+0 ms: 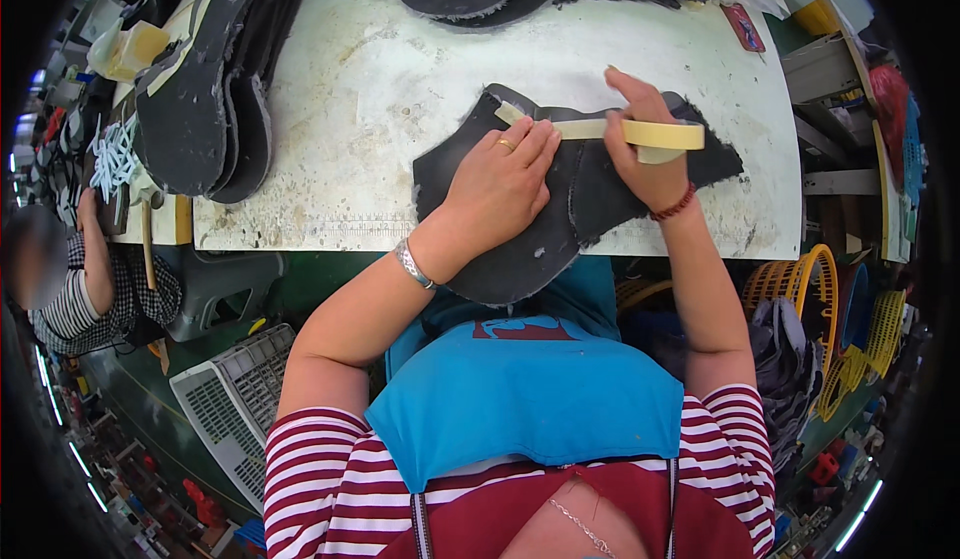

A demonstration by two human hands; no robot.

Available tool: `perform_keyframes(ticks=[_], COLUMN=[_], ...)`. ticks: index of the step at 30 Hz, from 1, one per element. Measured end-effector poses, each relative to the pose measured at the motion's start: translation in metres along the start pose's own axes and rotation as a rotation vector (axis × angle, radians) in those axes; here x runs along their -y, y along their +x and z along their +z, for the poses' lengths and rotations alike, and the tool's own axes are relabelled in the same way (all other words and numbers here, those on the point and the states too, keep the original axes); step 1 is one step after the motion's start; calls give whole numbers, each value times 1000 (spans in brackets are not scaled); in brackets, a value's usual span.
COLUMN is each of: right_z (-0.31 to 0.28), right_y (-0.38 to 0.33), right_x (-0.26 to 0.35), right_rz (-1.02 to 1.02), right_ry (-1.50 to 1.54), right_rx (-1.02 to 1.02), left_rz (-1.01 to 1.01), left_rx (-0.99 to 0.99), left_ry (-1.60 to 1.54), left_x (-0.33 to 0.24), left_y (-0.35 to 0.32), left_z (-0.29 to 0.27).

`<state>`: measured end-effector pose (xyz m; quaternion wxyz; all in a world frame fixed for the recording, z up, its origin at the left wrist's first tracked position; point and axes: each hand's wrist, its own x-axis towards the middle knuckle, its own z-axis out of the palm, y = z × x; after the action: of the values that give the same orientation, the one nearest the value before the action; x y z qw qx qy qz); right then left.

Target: Applying adhesive tape to the edges of leather shoe upper components at a manufacturing workbench.

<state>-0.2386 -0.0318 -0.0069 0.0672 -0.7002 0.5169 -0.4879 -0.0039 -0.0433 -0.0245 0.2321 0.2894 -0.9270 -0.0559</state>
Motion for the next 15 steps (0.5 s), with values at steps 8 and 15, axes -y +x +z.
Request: perform_keyframes(ticks=[8, 15], right_z=[-31, -30], right_y=[-6, -4], right_x=[-12, -12], right_rz=[-147, -193], right_ry=[-428, -503], right_rx=[247, 306], left_rz=[-1, 7], left_rx=[37, 154], left_ry=[6, 22], left_x=[-2, 1], left_y=[4, 23], left_z=[-6, -17])
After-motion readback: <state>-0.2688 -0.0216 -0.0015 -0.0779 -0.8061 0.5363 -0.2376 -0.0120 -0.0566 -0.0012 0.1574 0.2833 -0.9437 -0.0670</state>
